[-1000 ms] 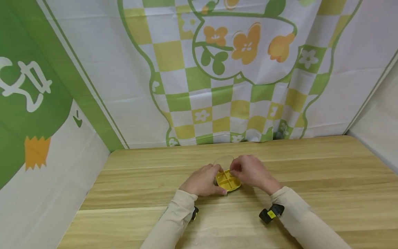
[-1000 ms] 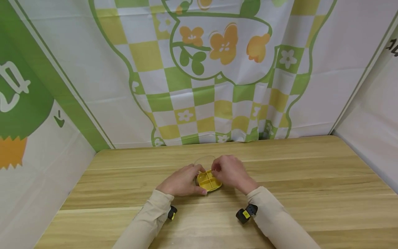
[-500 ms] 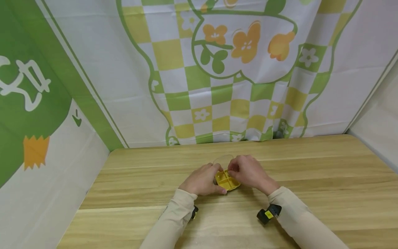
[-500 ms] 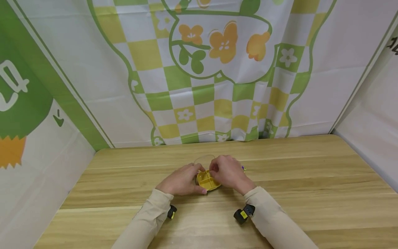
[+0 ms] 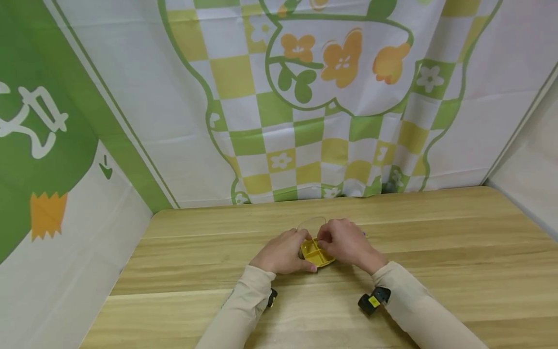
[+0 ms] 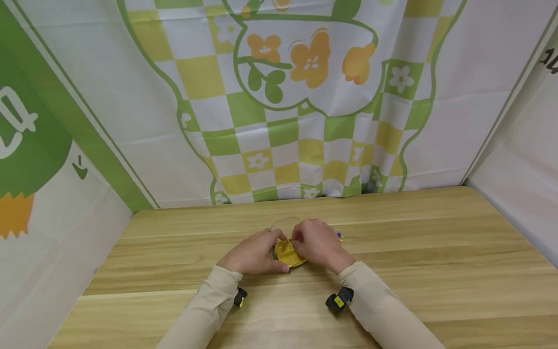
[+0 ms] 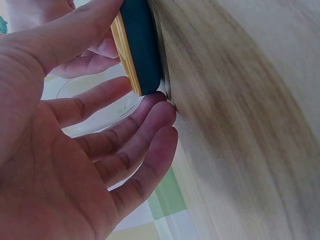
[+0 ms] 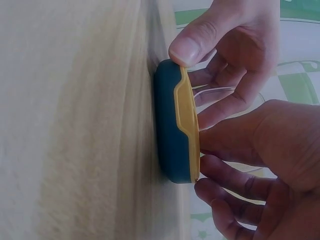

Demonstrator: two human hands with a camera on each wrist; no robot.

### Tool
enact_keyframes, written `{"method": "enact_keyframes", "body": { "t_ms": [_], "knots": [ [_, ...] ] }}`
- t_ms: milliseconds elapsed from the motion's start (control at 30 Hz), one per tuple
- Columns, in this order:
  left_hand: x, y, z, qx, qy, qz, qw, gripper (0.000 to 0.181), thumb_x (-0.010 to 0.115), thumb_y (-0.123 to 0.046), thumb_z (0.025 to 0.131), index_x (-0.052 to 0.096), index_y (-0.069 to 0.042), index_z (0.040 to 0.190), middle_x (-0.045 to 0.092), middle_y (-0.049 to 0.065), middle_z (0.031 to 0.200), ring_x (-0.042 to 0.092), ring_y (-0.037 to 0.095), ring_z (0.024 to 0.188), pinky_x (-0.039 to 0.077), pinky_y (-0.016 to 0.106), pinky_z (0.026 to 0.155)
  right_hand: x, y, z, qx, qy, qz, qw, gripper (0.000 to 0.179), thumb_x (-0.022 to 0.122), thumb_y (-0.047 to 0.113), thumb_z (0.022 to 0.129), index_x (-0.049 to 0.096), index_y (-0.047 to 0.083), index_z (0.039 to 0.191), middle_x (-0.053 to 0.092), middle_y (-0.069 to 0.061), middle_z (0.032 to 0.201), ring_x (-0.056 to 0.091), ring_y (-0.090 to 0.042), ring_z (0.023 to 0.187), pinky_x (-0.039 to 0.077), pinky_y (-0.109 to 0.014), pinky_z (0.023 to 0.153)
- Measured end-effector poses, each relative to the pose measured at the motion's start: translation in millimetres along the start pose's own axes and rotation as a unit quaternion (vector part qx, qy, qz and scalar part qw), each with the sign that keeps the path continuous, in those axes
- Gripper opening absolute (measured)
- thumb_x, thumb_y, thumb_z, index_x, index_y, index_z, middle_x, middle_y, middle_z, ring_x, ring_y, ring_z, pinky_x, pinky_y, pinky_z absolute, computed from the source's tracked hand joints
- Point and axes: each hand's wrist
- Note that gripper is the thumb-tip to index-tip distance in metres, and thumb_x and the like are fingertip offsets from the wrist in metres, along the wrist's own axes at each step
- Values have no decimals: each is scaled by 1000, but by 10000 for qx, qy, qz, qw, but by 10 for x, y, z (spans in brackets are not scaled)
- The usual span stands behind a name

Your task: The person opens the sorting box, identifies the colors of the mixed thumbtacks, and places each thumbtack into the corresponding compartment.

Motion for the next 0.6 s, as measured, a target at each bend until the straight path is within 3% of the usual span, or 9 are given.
{"method": "enact_keyframes", "body": {
  "t_ms": [600],
  "knots": [
    [11,12,18,-54,52,-55,10000,64,87,-39,81,60,-7,129,64,10,123,62,22,108,51,40,93,46,15,11,199,-99,-49,9997,4,77,13,87,78,13,83,67,6,74,59,-9,68,51,-32,61]
  ]
}}
Point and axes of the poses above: each hand's wrist, its own z-axis towards the middle knuckle, its own x-axis out of the palm, y = z × x
